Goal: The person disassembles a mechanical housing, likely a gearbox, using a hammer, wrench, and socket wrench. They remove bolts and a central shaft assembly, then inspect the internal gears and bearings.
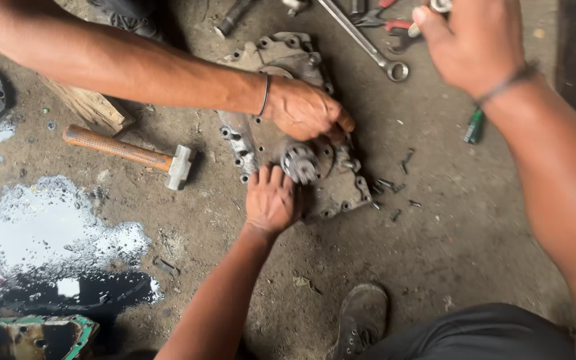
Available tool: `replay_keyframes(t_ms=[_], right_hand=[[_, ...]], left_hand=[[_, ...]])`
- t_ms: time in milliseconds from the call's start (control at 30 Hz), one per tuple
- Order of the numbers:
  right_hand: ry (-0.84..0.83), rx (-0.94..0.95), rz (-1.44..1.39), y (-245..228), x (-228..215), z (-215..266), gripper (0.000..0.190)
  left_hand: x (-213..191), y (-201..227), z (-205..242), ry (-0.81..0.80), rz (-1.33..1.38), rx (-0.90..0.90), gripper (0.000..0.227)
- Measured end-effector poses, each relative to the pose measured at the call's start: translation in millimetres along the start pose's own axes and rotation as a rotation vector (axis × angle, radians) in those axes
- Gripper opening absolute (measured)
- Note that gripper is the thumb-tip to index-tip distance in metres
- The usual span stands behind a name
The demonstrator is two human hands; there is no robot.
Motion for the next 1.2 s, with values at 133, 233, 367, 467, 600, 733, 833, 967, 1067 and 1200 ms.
replay_keyframes(t_ms=[133,233,367,467,600,733,833,967,1067,1200], right_hand=[[-0.092,0.345,-0.335,-69,-87,17,0.012],[-0.171,0.516,-0.662,-119,-113,31,0.016],[-0.254,0.415,-0.631,-172,-124,54,0.014],[-0.233,0.302,-0.646,-195,-110,62,0.013],[-0.160,0.290,-0.777,-208,-85,70,0.013],[-0.103,0.334,-0.770,-210,-68,70,0.015],[-0.078,0.344,-0.790,-215,-61,72,0.016],[-0.101,0.404,-0.753,-218,-55,73,0.016],[-0.072,0.374,-0.750,-221,-56,73,0.016],[-0.058,0.325,-0.765,-223,-57,72,0.017]], left_hand=[[-9,4,-2,0.070,0.012,0.028,0.039],[-10,-1,-6,0.096,0.005,0.064,0.035],[-13,-14,-20,0.014,0.187,0.000,0.031],[-28,-23,-31,-0.111,0.376,-0.073,0.036],[-52,-11,-39,-0.239,0.598,-0.004,0.037],[-60,8,-41,-0.263,0.910,-0.108,0.024],[-69,17,-29,-0.140,0.896,0.084,0.024],[-77,26,-23,0.065,0.523,0.109,0.021],[-81,27,-23,-0.010,0.556,-0.080,0.022],[-89,23,-28,0.031,0.556,-0.040,0.021]])
Point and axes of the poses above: each hand's wrist, its own z-axis away from the middle knuckle, its own x-axis out of the palm, y = z × x, the point moved 3 cm from there along -z, towards the middle knuckle, and after that the axes turned 12 degrees about y, right-handed, at the moved point
